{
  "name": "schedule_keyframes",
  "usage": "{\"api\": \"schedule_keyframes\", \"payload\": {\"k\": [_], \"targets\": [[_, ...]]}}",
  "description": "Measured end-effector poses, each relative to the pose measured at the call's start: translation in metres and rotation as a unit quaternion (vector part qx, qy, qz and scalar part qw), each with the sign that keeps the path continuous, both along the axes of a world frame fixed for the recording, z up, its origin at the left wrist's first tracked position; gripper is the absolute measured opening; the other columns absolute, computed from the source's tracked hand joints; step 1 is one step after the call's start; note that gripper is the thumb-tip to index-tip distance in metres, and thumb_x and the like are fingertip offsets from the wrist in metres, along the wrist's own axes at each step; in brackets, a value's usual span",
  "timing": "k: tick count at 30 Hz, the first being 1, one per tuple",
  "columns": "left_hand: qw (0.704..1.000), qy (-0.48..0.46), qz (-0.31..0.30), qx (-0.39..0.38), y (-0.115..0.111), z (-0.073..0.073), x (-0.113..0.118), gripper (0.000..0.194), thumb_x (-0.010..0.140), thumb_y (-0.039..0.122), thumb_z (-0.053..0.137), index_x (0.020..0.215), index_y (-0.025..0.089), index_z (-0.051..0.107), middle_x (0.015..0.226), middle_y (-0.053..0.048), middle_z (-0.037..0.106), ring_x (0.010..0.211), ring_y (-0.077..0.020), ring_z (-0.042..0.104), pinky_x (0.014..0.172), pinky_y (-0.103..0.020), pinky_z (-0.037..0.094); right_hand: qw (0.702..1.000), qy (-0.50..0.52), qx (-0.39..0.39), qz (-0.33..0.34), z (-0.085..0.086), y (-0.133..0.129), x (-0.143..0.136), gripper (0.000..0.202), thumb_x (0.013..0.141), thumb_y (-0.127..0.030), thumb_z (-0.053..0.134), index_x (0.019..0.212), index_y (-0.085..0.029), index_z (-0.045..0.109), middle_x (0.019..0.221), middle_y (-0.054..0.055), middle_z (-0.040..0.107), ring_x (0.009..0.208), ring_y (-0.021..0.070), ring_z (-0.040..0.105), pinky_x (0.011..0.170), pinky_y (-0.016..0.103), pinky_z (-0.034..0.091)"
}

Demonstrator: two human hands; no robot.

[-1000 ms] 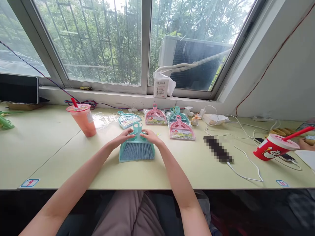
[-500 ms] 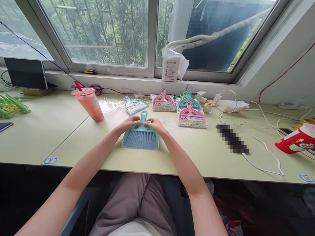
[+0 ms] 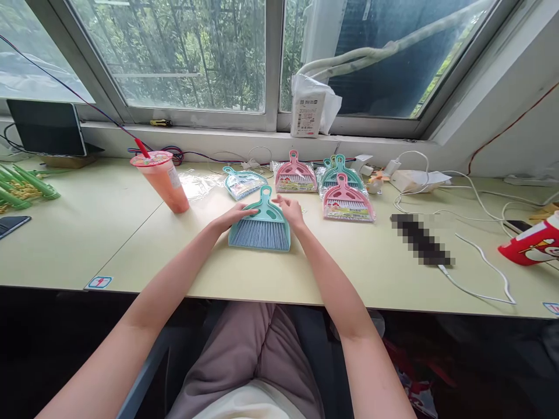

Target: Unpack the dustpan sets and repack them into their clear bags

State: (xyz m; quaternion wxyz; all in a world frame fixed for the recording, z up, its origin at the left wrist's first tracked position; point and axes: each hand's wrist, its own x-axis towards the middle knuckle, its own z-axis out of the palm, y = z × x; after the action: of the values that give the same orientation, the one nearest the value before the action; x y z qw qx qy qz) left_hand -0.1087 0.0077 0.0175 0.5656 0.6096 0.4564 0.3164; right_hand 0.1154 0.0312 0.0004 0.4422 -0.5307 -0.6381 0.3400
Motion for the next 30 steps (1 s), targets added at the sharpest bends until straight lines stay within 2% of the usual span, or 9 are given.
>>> {"api": "schedule_keyframes", "payload": {"k": [3, 6, 9, 16, 19, 22, 26, 28, 30], "targets": [[0.996, -0.067, 0.058, 0.005, 0.007, -0.005, 0.000, 0.044, 0.066, 0.050, 0.078, 0.090, 0.014, 0.069, 0.087, -0.008, 0.070, 0.082, -0.0243, 0.065, 0.073, -0.034, 0.048, 0.987, -0.132, 0.064, -0.064, -0.001, 0.006, 0.026, 0.046, 0.095, -0.049, 0.042, 0.115, -0.018, 0.069, 0.127, 0.013, 0.066, 0.124, 0.0274, 0.056, 0.104, 0.044, 0.041], [0.976, -0.132, 0.170, 0.032, 0.016, -0.006, -0.004, 0.045, 0.067, 0.047, 0.077, 0.098, 0.016, 0.066, 0.092, -0.007, 0.070, 0.090, -0.0247, 0.066, 0.078, -0.034, 0.051, 0.951, -0.299, 0.030, -0.078, -0.013, 0.009, 0.039, 0.044, 0.092, -0.038, 0.052, 0.129, -0.017, 0.060, 0.151, 0.016, 0.043, 0.144, 0.0309, 0.032, 0.114, 0.054, 0.025], [0.962, -0.159, 0.219, 0.023, 0.022, -0.007, -0.010, 0.050, 0.068, 0.042, 0.077, 0.108, 0.018, 0.060, 0.097, -0.006, 0.068, 0.090, -0.0224, 0.066, 0.078, -0.035, 0.053, 0.935, -0.348, 0.004, -0.074, -0.026, 0.010, 0.036, 0.041, 0.095, -0.030, 0.047, 0.132, -0.016, 0.056, 0.153, 0.018, 0.041, 0.142, 0.0309, 0.034, 0.113, 0.059, 0.023], [0.946, -0.186, 0.265, -0.017, 0.026, -0.016, -0.013, 0.067, 0.062, 0.022, 0.084, 0.118, 0.021, 0.047, 0.113, -0.009, 0.064, 0.095, -0.0223, 0.068, 0.080, -0.036, 0.057, 0.962, -0.251, 0.093, -0.058, -0.024, 0.018, 0.034, 0.027, 0.079, -0.013, 0.059, 0.102, -0.016, 0.071, 0.121, 0.013, 0.064, 0.116, 0.0259, 0.054, 0.102, 0.043, 0.040], [0.949, -0.186, 0.252, -0.022, 0.028, -0.020, -0.013, 0.069, 0.061, 0.021, 0.084, 0.120, 0.020, 0.047, 0.116, -0.011, 0.063, 0.097, -0.0241, 0.067, 0.079, -0.038, 0.058, 0.977, -0.206, 0.052, -0.035, -0.014, 0.014, 0.042, 0.032, 0.071, -0.011, 0.066, 0.102, -0.015, 0.071, 0.101, 0.009, 0.068, 0.098, 0.0225, 0.060, 0.094, 0.038, 0.044], [0.960, -0.178, 0.216, -0.012, 0.028, -0.021, -0.014, 0.071, 0.060, 0.023, 0.085, 0.121, 0.019, 0.047, 0.120, -0.013, 0.061, 0.098, -0.0259, 0.067, 0.078, -0.039, 0.058, 0.981, -0.151, -0.046, 0.111, 0.004, 0.001, 0.045, 0.024, 0.068, -0.020, 0.073, 0.092, -0.015, 0.072, 0.086, 0.005, 0.068, 0.083, 0.0197, 0.061, 0.079, 0.033, 0.046], [0.974, -0.159, 0.161, 0.013, 0.019, -0.018, -0.011, 0.075, 0.060, 0.027, 0.086, 0.123, 0.019, 0.046, 0.127, -0.015, 0.059, 0.102, -0.0283, 0.066, 0.074, -0.039, 0.059, 0.938, -0.056, -0.089, 0.331, 0.029, -0.021, 0.023, 0.034, 0.069, -0.037, 0.077, 0.096, -0.020, 0.070, 0.092, 0.003, 0.068, 0.085, 0.0197, 0.061, 0.072, 0.029, 0.045], [0.977, -0.140, 0.158, 0.021, 0.013, -0.015, -0.007, 0.078, 0.059, 0.031, 0.086, 0.124, 0.020, 0.045, 0.125, -0.015, 0.060, 0.102, -0.0290, 0.067, 0.073, -0.038, 0.058, 0.958, -0.025, -0.022, 0.283, 0.031, -0.028, 0.005, 0.030, 0.077, -0.044, 0.070, 0.095, -0.021, 0.068, 0.093, 0.004, 0.068, 0.088, 0.0208, 0.061, 0.075, 0.030, 0.045], [0.981, -0.126, 0.143, 0.021, 0.007, -0.012, -0.003, 0.078, 0.060, 0.036, 0.086, 0.125, 0.021, 0.044, 0.121, -0.014, 0.062, 0.100, -0.0280, 0.067, 0.074, -0.036, 0.058, 0.983, -0.073, 0.074, 0.149, 0.025, -0.029, -0.011, 0.024, 0.086, -0.043, 0.061, 0.089, -0.020, 0.068, 0.091, 0.006, 0.068, 0.091, 0.0227, 0.060, 0.081, 0.035, 0.043]]}}
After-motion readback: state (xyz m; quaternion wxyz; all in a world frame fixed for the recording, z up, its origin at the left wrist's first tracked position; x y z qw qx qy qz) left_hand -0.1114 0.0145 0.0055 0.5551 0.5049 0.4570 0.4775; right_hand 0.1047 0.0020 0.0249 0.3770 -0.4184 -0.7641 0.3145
